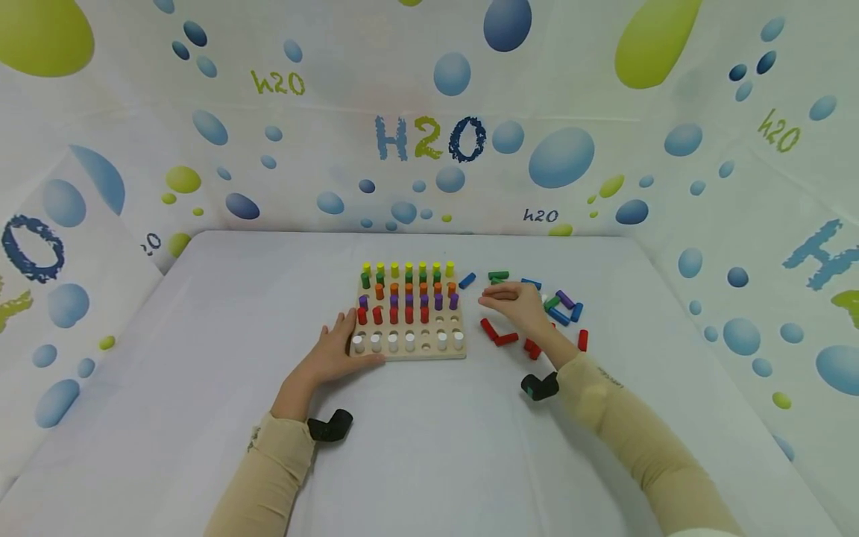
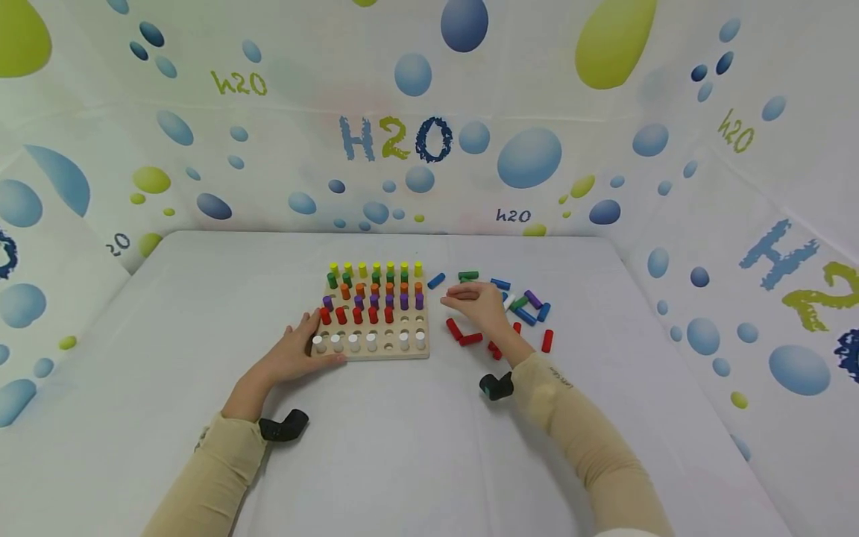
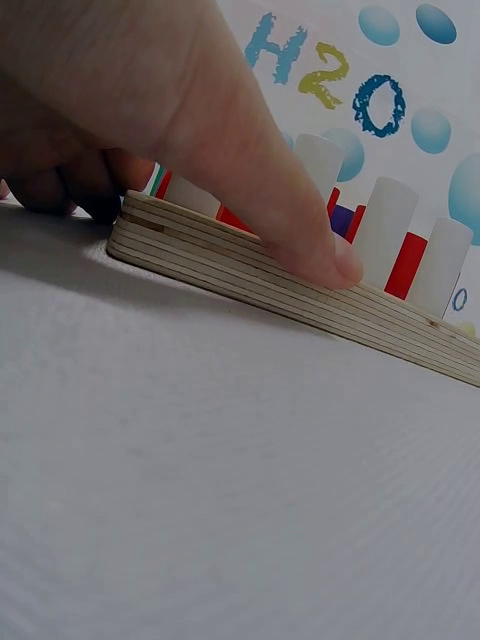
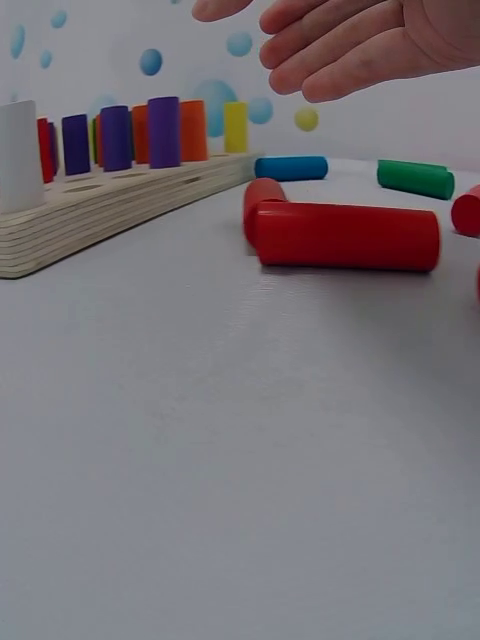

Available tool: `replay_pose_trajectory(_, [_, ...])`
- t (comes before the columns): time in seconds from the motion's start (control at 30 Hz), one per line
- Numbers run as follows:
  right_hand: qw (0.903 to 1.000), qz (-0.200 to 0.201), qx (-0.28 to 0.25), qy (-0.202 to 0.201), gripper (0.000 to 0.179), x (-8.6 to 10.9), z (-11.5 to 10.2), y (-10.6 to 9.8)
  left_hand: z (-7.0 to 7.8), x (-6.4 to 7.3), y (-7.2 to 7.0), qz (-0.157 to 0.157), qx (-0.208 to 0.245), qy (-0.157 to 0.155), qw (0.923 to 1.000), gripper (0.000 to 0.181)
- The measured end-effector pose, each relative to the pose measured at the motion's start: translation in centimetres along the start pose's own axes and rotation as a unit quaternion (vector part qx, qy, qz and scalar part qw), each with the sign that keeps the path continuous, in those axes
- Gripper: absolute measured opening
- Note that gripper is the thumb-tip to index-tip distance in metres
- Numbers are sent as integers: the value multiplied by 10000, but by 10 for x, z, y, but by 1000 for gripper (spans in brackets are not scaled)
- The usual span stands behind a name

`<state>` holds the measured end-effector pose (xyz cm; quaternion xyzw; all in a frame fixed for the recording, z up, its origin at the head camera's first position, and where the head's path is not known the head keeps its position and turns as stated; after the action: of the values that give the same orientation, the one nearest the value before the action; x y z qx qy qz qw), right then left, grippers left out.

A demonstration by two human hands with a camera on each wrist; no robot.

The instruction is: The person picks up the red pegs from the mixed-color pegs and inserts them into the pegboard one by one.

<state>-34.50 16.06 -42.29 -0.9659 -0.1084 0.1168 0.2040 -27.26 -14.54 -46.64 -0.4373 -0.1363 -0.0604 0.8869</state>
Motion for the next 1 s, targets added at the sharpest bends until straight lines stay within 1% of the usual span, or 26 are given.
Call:
replay_pose_trajectory(0.23, [9995, 61, 287, 102, 37, 3, 3, -14, 1, 0, 0, 9, -40, 19, 10000, 111])
replay_pose_trajectory(0.47, [9994, 171, 254, 138, 37, 6, 9, -28, 1, 0, -1, -10, -47, -14, 10000, 111])
replay_pose_trajectory(0.67, [9987, 317, 348, 185, 36, 9, 13, -40, 1, 0, -2, 9, -6, 7, 10000, 111])
replay_pose_trajectory(0.83, [9980, 343, 471, 230, 36, 9, 16, -45, 1, 1, -1, -2, -6, 22, 10000, 111])
replay_pose_trajectory(1.0, [9968, 293, 604, 424, 38, 10, 24, -47, 3, 2, -1, -35, 2, 17, 10000, 111])
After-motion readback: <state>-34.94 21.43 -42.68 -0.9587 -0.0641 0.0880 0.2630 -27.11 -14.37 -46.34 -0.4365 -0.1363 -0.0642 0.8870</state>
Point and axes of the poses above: each hand's wrist, its own x-axis away from the middle knuckle, its own y-axis out of the palm, z = x × y, the point moved 8 cm from there along -x, towards the middle knuckle, and after that the axes turned 15 degrees about -y, right-handed, at the moved point
